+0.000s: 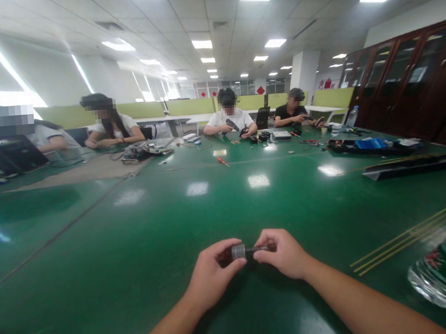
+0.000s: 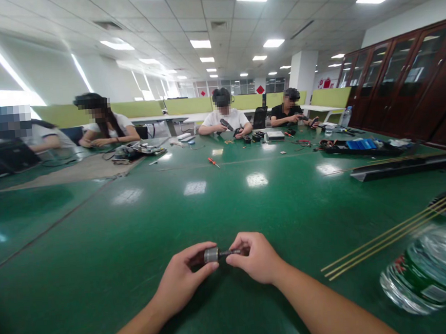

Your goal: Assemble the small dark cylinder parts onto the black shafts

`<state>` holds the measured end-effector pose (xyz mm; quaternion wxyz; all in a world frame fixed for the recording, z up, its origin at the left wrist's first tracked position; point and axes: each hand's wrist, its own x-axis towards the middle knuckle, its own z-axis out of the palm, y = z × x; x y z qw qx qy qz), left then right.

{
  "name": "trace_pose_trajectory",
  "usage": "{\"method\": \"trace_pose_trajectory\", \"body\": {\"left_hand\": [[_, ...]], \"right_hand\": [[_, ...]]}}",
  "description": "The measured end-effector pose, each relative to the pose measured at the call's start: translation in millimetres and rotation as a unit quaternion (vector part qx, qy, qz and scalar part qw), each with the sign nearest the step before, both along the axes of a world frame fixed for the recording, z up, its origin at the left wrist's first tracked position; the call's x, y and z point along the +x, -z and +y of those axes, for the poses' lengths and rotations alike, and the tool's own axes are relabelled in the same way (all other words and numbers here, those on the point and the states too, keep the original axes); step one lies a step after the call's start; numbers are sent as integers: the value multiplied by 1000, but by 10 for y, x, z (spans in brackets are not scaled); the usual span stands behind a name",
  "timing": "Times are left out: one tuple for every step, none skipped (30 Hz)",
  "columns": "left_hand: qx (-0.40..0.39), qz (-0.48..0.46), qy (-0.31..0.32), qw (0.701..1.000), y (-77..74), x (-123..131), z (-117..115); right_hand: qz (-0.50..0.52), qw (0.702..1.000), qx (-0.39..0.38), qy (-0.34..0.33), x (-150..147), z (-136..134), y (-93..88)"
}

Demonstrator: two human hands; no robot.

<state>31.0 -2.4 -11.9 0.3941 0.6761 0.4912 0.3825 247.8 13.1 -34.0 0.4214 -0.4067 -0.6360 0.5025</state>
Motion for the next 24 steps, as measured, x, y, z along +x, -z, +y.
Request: {"method": "trace_pose_trajectory", "body": {"left_hand": [[-1, 0, 0, 1000, 0, -1, -3], [-2, 0, -1, 1000, 2, -3, -5], [-3, 1, -2, 1000, 7, -5, -4], [-4, 1, -4, 1000, 14, -8, -2], [-4, 2, -5, 1000, 23, -12, 2], [-4, 3, -5, 1000, 31, -15, 7], [-2, 4, -5, 1000, 38, -17, 11], [-1, 5, -5, 1000, 43, -18, 14], [-1, 5, -4, 1000, 44, -18, 16], [-2, 3, -4, 1000, 42, -16, 17], [-3, 0, -4, 1000, 37, -14, 15], [-5, -4, -3, 1000, 31, -10, 13], [-7, -6, -3, 1000, 23, -6, 11], [-9, -7, -3, 1000, 16, -3, 8], [-10, -7, -3, 1000, 10, 0, 7], [-11, -7, -3, 1000, 4, 2, 6], [-11, -7, -3, 1000, 0, 3, 5], [-12, -9, -4, 1000, -3, 3, 5], [-13, -11, -6, 1000, -6, 3, 6], [-15, -13, -7, 1000, -7, 3, 6], [-16, -14, -8, 1000, -6, 2, 6], [-16, -14, -8, 1000, -5, 1, 6], [-15, -13, -9, 1000, -2, 0, 6], [-15, -13, -8, 1000, 2, -2, 7]], "right_hand": [[1, 1000, 0, 1, 2, 1, 2], [1, 1000, 0, 1, 4, 2, 3], [1, 1000, 1, 2, 7, 3, 2], [-1, 1000, 2, 4, 9, 5, 1], [-2, 1000, 4, 5, 12, 6, 0], [-4, 1000, 6, 5, 15, 8, -2], [-5, 1000, 8, 5, 18, 9, -2], [-6, 1000, 8, 4, 20, 10, -1], [-7, 1000, 9, 3, 22, 11, 1], [-7, 1000, 9, 2, 23, 11, 3], [-7, 1000, 9, 2, 24, 10, 7], [-7, 1000, 9, 2, 24, 10, 9], [-7, 1000, 9, 3, 25, 9, 11], [-7, 1000, 9, 4, 25, 9, 12], [-6, 1000, 9, 4, 25, 8, 11], [-6, 1000, 8, 5, 26, 9, 8], [-6, 1000, 9, 6, 27, 10, 6], [-6, 1000, 9, 6, 27, 11, 3], [-6, 1000, 9, 5, 27, 13, 2], [-5, 1000, 8, 5, 27, 15, 1], [-5, 1000, 8, 5, 27, 17, 1], [-4, 1000, 8, 5, 27, 18, 2], [-4, 1000, 7, 5, 26, 20, 3], [-3, 1000, 7, 6, 26, 20, 4]]}}
